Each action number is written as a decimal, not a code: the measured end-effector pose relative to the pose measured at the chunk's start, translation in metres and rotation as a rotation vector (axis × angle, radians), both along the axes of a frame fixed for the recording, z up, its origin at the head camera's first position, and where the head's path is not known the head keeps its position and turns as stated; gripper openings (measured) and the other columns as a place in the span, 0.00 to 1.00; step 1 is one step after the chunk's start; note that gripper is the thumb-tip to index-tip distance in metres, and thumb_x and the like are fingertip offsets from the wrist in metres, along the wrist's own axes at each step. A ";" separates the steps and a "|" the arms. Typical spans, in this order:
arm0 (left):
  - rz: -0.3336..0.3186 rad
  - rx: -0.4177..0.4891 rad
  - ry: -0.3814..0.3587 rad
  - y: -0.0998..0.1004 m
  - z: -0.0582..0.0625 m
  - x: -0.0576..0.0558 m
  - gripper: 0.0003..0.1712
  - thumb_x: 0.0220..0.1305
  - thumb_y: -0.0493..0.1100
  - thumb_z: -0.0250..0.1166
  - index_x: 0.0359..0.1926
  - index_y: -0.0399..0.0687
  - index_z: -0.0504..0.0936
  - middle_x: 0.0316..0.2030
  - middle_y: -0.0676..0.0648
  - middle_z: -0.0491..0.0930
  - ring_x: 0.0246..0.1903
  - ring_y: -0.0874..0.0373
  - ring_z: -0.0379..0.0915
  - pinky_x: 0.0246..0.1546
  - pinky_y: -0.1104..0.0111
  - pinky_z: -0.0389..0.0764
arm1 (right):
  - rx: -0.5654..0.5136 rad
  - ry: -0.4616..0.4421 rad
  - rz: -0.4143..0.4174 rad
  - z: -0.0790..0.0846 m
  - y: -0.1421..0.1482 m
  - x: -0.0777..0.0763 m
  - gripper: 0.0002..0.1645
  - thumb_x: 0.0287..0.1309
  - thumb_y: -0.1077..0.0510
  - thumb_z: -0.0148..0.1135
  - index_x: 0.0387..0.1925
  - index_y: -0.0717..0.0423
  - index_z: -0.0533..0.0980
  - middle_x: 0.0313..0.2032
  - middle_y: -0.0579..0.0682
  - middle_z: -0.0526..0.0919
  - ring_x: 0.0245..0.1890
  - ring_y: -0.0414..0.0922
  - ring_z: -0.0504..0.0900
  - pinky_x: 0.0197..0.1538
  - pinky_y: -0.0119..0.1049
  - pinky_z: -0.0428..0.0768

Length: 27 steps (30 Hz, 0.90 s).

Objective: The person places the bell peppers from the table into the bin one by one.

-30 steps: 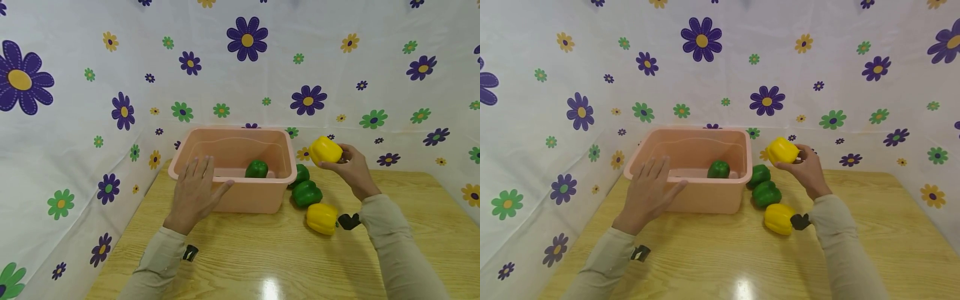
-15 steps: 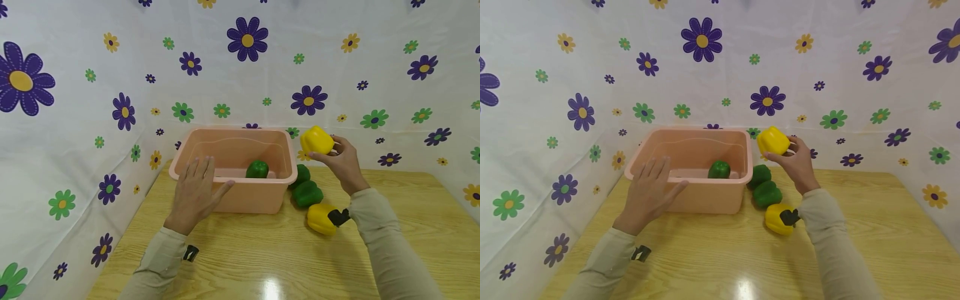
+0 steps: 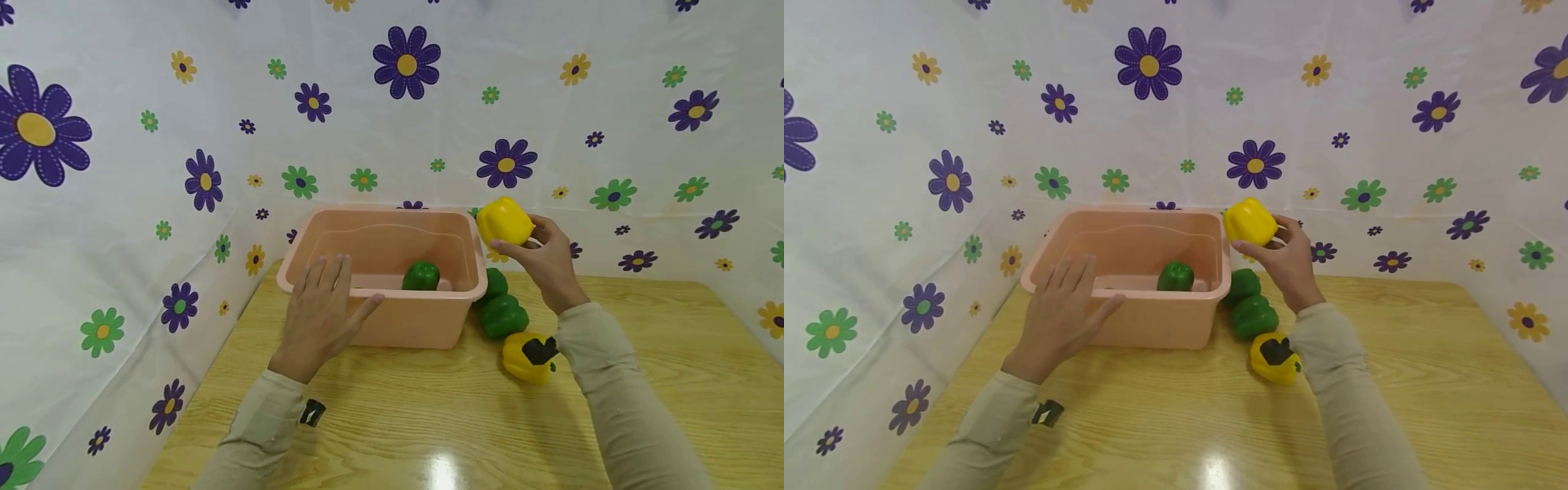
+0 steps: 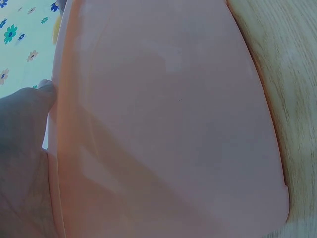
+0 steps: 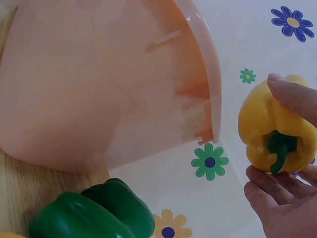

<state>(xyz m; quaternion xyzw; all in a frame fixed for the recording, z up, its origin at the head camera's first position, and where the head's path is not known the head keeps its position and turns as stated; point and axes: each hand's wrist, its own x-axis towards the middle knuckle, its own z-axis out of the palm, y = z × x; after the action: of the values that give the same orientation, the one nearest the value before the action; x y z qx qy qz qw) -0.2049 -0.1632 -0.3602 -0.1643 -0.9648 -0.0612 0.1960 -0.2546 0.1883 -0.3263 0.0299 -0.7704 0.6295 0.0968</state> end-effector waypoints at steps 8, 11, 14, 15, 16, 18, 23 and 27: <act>0.002 -0.001 -0.007 0.001 0.001 0.001 0.54 0.71 0.75 0.47 0.77 0.35 0.58 0.75 0.36 0.59 0.75 0.37 0.50 0.76 0.48 0.48 | -0.011 0.009 0.014 0.001 -0.009 -0.003 0.53 0.55 0.46 0.77 0.74 0.56 0.59 0.64 0.59 0.71 0.64 0.56 0.76 0.64 0.47 0.76; 0.002 0.000 -0.006 0.001 0.001 0.001 0.54 0.70 0.74 0.47 0.76 0.35 0.58 0.75 0.36 0.59 0.75 0.37 0.51 0.75 0.47 0.48 | -0.013 0.020 0.019 0.000 -0.012 -0.004 0.52 0.56 0.46 0.77 0.74 0.57 0.60 0.64 0.59 0.71 0.63 0.56 0.76 0.63 0.46 0.77; 0.002 0.002 -0.007 0.001 0.001 0.001 0.54 0.70 0.74 0.47 0.77 0.35 0.58 0.75 0.36 0.59 0.75 0.37 0.51 0.75 0.47 0.48 | -0.015 0.025 0.023 0.000 -0.014 -0.004 0.51 0.56 0.47 0.77 0.74 0.57 0.60 0.64 0.59 0.72 0.63 0.56 0.76 0.63 0.45 0.78; 0.002 0.002 -0.006 0.001 0.001 0.001 0.54 0.70 0.75 0.47 0.77 0.35 0.58 0.75 0.36 0.59 0.75 0.37 0.51 0.75 0.47 0.48 | -0.014 0.023 0.024 0.000 -0.015 -0.005 0.52 0.56 0.47 0.77 0.74 0.57 0.61 0.64 0.59 0.72 0.63 0.56 0.76 0.63 0.45 0.78; 0.002 0.003 -0.006 0.001 0.001 0.001 0.54 0.70 0.75 0.47 0.77 0.35 0.58 0.75 0.36 0.59 0.75 0.37 0.51 0.75 0.47 0.48 | -0.015 0.022 0.025 0.000 -0.016 -0.005 0.52 0.55 0.47 0.77 0.74 0.57 0.60 0.64 0.59 0.72 0.63 0.56 0.76 0.63 0.46 0.78; 0.002 0.004 -0.006 0.001 0.001 0.001 0.54 0.70 0.75 0.47 0.77 0.35 0.58 0.75 0.36 0.59 0.75 0.37 0.51 0.75 0.47 0.48 | -0.015 0.017 0.026 0.000 -0.017 -0.005 0.52 0.55 0.47 0.77 0.74 0.57 0.60 0.64 0.59 0.71 0.63 0.56 0.76 0.63 0.46 0.77; -0.002 0.004 0.001 0.001 0.000 0.000 0.54 0.70 0.75 0.47 0.77 0.35 0.58 0.75 0.36 0.59 0.75 0.37 0.51 0.75 0.47 0.49 | -0.017 0.019 0.036 -0.001 -0.020 -0.006 0.52 0.56 0.48 0.77 0.74 0.57 0.60 0.65 0.59 0.71 0.64 0.55 0.76 0.64 0.46 0.76; -0.003 0.009 0.003 0.001 0.001 0.000 0.54 0.70 0.74 0.47 0.76 0.35 0.58 0.75 0.36 0.59 0.75 0.37 0.51 0.75 0.46 0.49 | -0.019 0.029 0.044 -0.002 -0.022 -0.007 0.51 0.56 0.48 0.77 0.74 0.57 0.60 0.65 0.59 0.71 0.64 0.56 0.76 0.64 0.46 0.76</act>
<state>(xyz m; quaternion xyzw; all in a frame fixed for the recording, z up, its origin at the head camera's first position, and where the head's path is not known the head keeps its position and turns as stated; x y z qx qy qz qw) -0.2045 -0.1623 -0.3596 -0.1652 -0.9639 -0.0656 0.1982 -0.2615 0.1661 -0.3280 0.0550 -0.7622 0.6380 0.0943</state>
